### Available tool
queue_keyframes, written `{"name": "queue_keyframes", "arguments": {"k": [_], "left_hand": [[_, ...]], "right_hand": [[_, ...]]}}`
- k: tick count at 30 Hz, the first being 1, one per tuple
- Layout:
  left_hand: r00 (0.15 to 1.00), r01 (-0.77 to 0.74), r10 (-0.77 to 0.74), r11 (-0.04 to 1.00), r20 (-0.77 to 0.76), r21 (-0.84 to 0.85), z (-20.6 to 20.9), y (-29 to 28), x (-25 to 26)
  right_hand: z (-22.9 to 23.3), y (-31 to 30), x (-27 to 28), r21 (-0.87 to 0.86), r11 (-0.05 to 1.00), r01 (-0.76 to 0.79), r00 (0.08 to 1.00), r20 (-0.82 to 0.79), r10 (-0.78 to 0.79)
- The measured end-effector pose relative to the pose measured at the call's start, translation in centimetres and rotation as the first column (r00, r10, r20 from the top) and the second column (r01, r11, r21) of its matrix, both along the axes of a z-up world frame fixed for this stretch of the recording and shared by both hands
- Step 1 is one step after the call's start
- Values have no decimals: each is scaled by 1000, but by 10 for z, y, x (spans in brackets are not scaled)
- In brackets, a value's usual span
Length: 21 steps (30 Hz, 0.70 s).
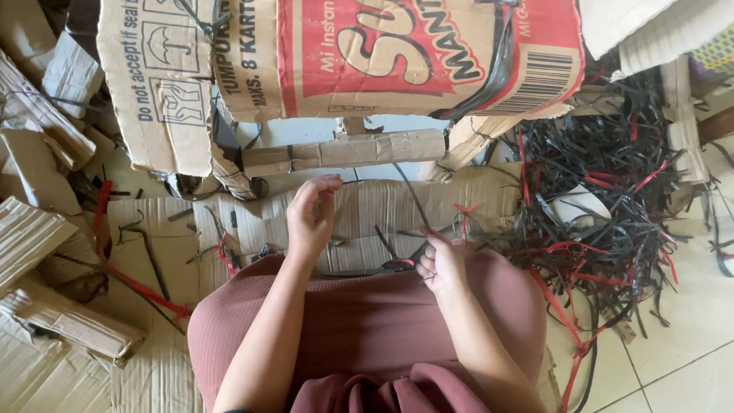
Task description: The person is attaching cardboard pieces to a wooden frame by cutting strips and tying them to create padding or a structure.
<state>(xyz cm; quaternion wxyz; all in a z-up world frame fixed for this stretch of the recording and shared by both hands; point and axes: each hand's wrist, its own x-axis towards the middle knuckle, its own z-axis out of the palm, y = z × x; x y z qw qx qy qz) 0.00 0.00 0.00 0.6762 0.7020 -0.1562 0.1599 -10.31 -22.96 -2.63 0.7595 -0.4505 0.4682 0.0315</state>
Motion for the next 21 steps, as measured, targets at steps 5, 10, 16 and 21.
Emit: {"name": "queue_keyframes", "arguments": {"k": [5, 10, 16, 21], "left_hand": [[1000, 11, -11, 1000, 16, 22, 1, -6, 2], [1000, 3, -4, 999, 28, 40, 3, -11, 0], [994, -46, 37, 996, 103, 81, 17, -16, 20], [982, -67, 30, 978, 184, 199, 49, -32, 66]], "right_hand": [[-39, -15, 16, -8, 1000, 9, 1000, -2, -9], [-62, -13, 47, 97, 995, -7, 996, 85, -2], [-88, -14, 86, 153, 988, -5, 985, 173, -22], [-98, -20, 119, 217, 973, -73, 967, 254, 16]]}}
